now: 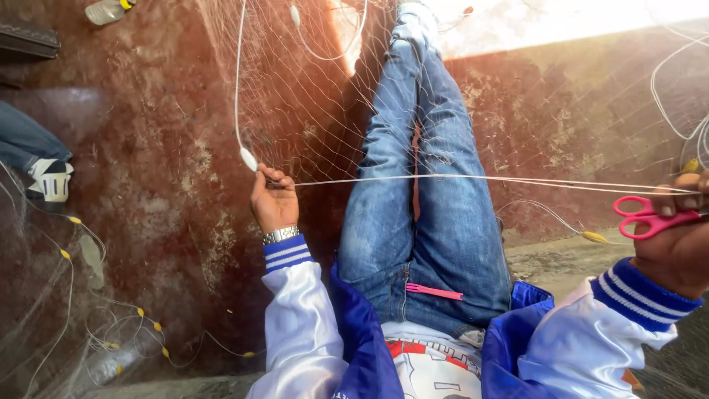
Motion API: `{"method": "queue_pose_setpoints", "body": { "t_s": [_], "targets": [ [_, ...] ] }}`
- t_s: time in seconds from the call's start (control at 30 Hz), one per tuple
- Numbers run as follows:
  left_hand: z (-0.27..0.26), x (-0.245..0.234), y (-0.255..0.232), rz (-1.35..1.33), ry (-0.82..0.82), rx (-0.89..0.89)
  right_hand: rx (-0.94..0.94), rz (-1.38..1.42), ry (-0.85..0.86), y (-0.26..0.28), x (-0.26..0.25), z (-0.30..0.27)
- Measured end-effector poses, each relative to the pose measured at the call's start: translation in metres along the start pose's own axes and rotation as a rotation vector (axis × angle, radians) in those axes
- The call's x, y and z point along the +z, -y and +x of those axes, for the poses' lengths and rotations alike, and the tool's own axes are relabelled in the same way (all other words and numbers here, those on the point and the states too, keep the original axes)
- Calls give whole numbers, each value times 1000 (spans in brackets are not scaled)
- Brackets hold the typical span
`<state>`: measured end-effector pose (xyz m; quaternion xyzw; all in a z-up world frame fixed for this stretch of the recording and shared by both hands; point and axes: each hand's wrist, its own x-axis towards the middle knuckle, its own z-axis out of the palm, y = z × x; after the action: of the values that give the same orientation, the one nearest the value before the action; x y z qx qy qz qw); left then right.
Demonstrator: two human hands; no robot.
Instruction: The person lies on the floor with a fishing net across their lap and repairs its line. They pull sections of the netting and float line taut, untangle and reposition the white floats, and use pink-handled scissors to trim and cut the net line, working along the net section by section.
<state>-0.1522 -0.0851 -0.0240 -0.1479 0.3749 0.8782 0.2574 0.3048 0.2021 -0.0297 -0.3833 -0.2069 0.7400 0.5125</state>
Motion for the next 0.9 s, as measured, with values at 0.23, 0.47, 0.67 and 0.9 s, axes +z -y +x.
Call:
{"method": "queue_pose_setpoints", "body": {
  "t_s": [0.23, 0.47, 0.67, 0.9],
  "targets": [
    [-5, 6, 4, 79, -22, -60, -47, 48, 70, -6, -38, 11],
    [-11, 8, 0, 10, 12, -168, -55, -95, 29, -3, 40, -10],
    [-63, 52, 13, -107, 288, -341, 92, -75, 128, -34, 125, -14],
    [-133, 109, 42, -125, 595, -607, 577, -227, 524, -88, 181, -53]
  ]
}}
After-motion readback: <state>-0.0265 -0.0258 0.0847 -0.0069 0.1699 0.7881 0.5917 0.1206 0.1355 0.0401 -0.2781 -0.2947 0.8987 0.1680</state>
